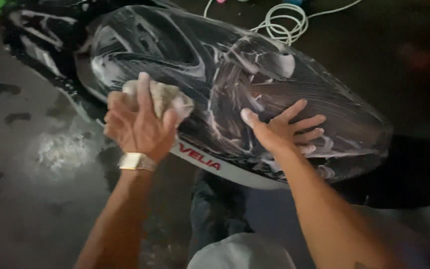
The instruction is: The person scrubs the seat and front body of a scooter with a soapy cloth. They clean the black seat, the white front fairing, and the area around the headlight, moving the cloth back and forth to remove dirt.
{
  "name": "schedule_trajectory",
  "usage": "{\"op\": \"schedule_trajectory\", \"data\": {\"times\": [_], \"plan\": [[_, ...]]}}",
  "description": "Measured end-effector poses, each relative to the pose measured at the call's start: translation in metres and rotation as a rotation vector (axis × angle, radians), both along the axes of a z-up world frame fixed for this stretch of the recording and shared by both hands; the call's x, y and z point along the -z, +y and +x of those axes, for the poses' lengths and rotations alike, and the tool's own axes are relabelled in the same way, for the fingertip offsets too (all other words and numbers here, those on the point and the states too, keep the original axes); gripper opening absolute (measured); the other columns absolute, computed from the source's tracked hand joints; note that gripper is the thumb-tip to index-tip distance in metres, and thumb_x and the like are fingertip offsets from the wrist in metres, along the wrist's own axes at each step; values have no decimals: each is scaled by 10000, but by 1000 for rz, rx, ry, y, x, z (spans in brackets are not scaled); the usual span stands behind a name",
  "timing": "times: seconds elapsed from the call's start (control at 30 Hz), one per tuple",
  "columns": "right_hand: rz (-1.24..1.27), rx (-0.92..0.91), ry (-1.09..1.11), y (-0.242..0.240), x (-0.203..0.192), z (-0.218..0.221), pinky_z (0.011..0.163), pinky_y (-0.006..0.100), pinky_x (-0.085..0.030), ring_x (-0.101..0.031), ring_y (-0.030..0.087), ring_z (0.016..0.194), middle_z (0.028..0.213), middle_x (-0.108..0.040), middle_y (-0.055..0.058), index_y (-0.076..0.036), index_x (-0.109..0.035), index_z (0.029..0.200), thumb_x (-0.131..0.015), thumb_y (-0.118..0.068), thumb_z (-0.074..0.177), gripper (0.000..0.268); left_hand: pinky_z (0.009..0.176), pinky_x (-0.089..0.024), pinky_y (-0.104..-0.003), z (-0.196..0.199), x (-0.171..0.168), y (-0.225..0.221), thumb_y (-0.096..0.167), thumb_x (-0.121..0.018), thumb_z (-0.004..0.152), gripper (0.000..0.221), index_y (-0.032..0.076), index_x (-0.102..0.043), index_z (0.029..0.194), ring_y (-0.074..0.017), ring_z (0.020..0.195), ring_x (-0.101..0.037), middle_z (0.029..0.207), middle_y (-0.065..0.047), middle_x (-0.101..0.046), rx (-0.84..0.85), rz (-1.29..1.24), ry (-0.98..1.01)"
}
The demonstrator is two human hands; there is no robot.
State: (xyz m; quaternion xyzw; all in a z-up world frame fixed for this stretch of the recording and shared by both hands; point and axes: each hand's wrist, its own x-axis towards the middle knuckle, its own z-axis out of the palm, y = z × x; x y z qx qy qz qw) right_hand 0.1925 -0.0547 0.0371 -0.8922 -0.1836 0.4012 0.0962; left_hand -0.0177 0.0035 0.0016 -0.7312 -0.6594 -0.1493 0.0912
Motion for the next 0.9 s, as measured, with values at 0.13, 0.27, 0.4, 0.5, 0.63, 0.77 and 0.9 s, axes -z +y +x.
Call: {"op": "schedule_trajectory", "data": {"times": [0.13,0.27,0.4,0.5,0.63,0.77,0.9], "plan": [[-7,-1,-5,1,-2,0,993,643,105,248,475,1270,1374,305,258,-180,243,1397,-506,-739,696,1168,825,-322,-486,23,14,-22,546,-605,767,578,219,-553,1241,-419,1045,-445,1209,-252,-400,123,202,42],[-15,-14,16,1,-6,0,1000,643,98,255,474,1263,1358,321,258,-173,263,1388,-491,-779,662,1209,771,-391,-465,3,10,3,571,-577,601,735,372,-452,1297,-370,992,-434,1203,-110,-327,247,132,98],[-14,14,3,3,-9,-2,1015,640,76,256,459,1265,1363,315,237,-177,239,1402,-505,-719,708,1153,684,-396,-437,-20,30,48,629,-110,881,667,283,-464,1328,-405,852,-516,1194,-239,-427,-81,528,187],[15,-1,60,0,-11,1,987,645,121,283,476,1240,1333,344,259,-189,284,1375,-484,-754,668,1188,756,-325,-469,-12,-4,12,678,-523,695,766,415,-297,1379,-405,993,-396,1246,-109,-262,308,-143,1],[-29,13,-8,3,-10,-3,1005,625,109,240,458,1274,1364,324,224,-193,255,1399,-481,-780,634,1213,732,-330,-436,-20,-8,93,462,-411,869,290,319,-639,979,-346,879,-469,1137,-144,-454,-58,548,8],[-20,28,0,2,-3,-5,1007,628,98,233,465,1272,1351,329,229,-200,263,1392,-490,-784,630,1221,878,-216,-601,-51,2,126,541,-503,842,702,243,-256,1426,-503,1202,-225,1222,-304,-406,359,61,44],[55,24,23,1,-1,5,985,680,12,216,520,1240,1341,321,258,-188,271,1386,-538,-722,597,1250,869,-223,-600,-2,-20,159,558,-489,800,660,248,-351,1366,-523,1138,-287,1293,-299,-301,365,-42,52]]}}
